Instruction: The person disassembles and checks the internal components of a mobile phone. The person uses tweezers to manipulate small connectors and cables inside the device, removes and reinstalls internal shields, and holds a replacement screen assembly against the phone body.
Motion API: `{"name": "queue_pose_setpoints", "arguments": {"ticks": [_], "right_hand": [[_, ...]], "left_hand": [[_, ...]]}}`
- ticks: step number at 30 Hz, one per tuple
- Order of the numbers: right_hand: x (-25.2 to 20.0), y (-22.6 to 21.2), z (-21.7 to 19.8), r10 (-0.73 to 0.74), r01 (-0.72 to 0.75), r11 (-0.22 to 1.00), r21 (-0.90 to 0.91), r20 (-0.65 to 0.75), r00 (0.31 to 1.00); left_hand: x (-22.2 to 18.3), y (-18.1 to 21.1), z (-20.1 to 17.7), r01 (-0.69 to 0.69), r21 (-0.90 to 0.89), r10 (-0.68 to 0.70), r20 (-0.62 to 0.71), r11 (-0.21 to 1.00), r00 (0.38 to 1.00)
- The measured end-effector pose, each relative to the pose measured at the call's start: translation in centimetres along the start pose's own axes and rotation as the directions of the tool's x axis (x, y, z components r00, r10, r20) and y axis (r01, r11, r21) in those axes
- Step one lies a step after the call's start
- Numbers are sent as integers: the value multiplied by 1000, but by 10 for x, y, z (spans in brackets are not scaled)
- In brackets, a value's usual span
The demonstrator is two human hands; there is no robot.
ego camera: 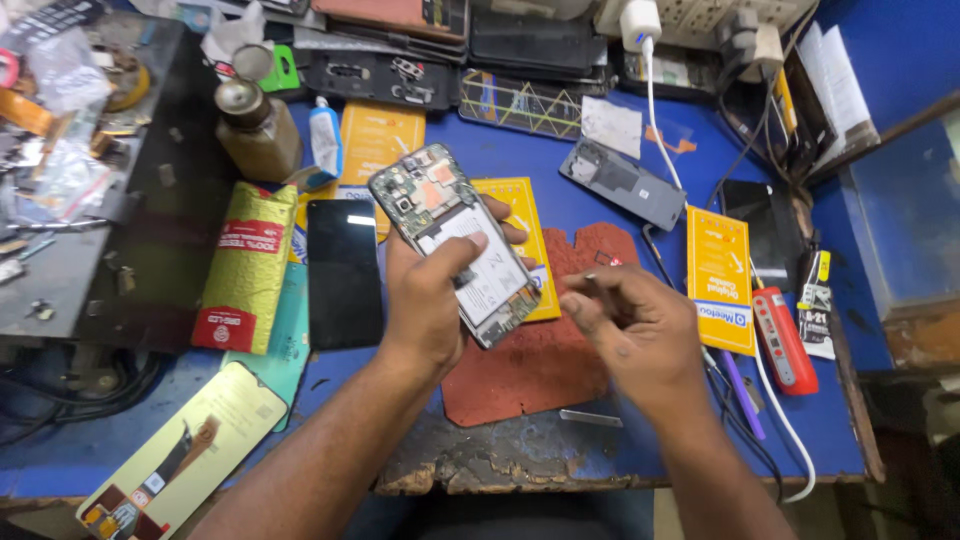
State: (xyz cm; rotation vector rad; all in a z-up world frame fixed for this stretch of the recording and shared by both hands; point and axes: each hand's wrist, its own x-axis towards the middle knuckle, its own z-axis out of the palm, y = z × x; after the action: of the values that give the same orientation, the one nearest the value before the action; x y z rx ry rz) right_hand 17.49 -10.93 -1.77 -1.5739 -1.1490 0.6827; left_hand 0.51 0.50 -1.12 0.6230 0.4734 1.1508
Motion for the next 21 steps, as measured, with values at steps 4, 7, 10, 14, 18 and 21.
{"name": "queue_pose_setpoints", "arguments": {"ticks": [4,7,10,14,18,21], "right_hand": [[-8,8,-25,-31,136,808,-574,189,982],[-13,6,-22,-74,309,678,-667,356,932],[-4,-12,-20,-156,345,661,-666,329,932],[38,-86,-34,-578,570,527,-630,226,784],[93,-204,-51,-797,704,392,-592,164,582],[129,-280,-61,-879,728,275,-628,142,455]], "left_hand": [[13,15,-17,-128,15,129,-42,992,991],[23,17,-24,-146,10,146,-119,989,982],[26,8,-26,-89,1,88,-100,996,991],[26,-4,-23,-26,27,28,-97,999,995],[24,-10,-19,37,87,-26,-122,996,992],[24,-10,-17,54,95,-43,-113,994,993]]}}
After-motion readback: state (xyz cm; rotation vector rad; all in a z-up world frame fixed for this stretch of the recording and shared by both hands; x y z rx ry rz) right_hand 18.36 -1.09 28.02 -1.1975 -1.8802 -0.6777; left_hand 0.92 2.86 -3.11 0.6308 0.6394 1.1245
